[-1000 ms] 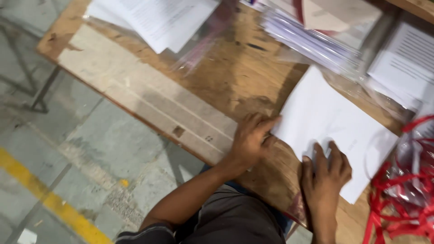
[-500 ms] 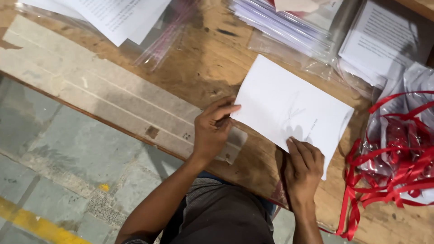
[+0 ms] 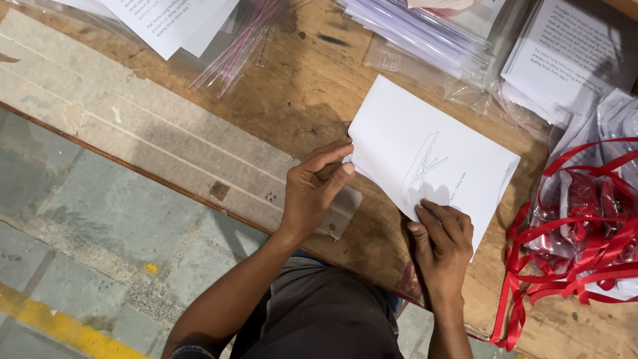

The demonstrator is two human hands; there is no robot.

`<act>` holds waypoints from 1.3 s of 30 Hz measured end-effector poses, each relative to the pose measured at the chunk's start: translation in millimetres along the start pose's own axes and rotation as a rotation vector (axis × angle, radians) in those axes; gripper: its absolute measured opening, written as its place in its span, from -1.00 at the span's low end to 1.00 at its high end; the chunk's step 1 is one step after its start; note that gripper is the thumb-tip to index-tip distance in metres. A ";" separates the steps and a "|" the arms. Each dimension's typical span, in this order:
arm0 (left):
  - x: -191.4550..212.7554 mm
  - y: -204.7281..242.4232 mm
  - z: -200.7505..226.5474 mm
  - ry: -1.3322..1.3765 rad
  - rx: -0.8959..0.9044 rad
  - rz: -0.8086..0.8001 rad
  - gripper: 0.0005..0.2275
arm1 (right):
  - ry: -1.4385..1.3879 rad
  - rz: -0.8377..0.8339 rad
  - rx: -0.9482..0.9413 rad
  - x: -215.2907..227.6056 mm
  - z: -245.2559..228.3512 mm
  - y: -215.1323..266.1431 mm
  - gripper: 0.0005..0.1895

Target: Packing furniture care instructions and decorative red bows into plastic sleeves.

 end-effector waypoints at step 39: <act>-20.9 1.6 -20.6 -0.417 0.430 -0.054 -0.64 | -1.014 0.487 -0.656 44.7 61.0 16.5 -0.52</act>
Point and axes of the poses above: each hand's wrist, its own y-axis away from the middle knuckle, its own x-axis out of the back of the hand, z = x × y, the point moved 2 cm from there along -y, towards the middle knuckle, and after that the axes turned 3 degrees about -z, right-handed, at the moved point
